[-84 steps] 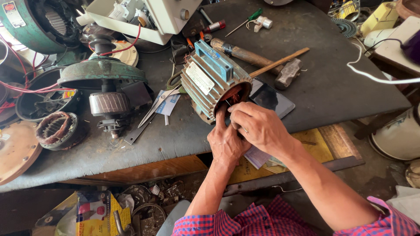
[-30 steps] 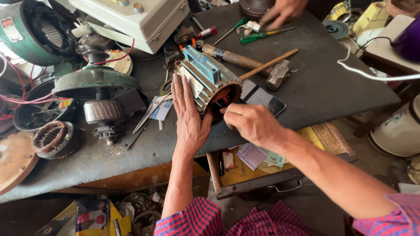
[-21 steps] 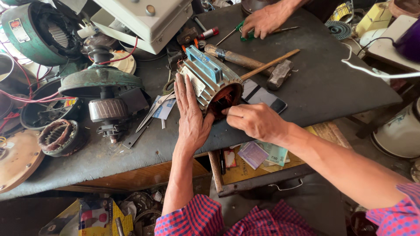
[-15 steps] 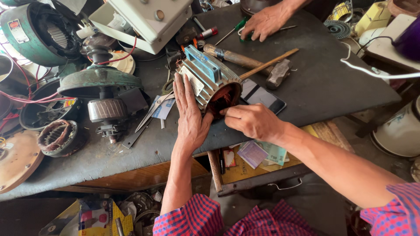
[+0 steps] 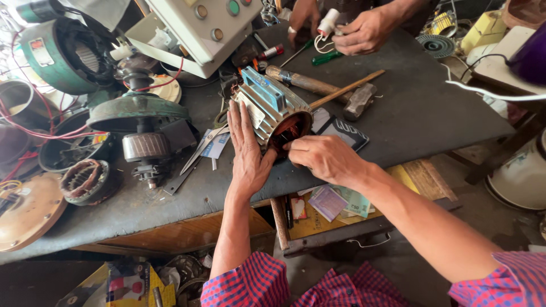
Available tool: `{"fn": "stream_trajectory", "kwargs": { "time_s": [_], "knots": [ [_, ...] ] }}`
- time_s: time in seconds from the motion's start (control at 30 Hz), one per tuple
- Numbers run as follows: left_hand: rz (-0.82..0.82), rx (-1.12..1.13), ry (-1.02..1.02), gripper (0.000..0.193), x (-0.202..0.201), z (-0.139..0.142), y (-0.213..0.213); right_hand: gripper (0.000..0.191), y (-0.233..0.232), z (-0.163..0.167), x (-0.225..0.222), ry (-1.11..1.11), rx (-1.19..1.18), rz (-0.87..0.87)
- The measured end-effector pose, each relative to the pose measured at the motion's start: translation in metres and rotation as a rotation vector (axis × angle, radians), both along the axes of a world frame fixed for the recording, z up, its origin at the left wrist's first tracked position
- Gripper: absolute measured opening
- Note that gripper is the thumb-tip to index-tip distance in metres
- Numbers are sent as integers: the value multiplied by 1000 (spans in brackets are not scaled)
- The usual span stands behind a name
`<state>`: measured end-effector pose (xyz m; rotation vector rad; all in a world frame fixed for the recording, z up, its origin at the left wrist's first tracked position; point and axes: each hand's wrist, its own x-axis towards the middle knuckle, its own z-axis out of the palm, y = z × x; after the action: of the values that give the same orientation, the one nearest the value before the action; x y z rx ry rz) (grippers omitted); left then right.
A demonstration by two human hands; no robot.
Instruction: The person works on an electric motor stator, using a wooden stick and a screwdriver to adjust copper windings inside the stator slots. They also use a smartphone flashlight to illuminate the interior while continuing to manipulate the windings.
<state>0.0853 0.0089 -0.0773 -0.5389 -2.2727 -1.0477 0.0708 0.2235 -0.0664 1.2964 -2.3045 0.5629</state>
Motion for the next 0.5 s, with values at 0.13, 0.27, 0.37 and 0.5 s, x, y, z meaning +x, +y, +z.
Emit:
{"fn": "stream_trajectory", "kwargs": {
  "time_s": [0.13,0.27,0.37,0.5],
  "knots": [
    [-3,-7,18,101,0,1,0,10,-7,-1,21,136,-119,-19],
    [-6,-8,23,101,0,0,0,24,-12,3,43,196,-117,-212],
    [2,-2,14,101,2,-1,0,30,-14,6,47,175,-25,-279],
    [-2,20,-16,103,2,-1,1,29,-19,7,41,190,185,-338]
  ]
}}
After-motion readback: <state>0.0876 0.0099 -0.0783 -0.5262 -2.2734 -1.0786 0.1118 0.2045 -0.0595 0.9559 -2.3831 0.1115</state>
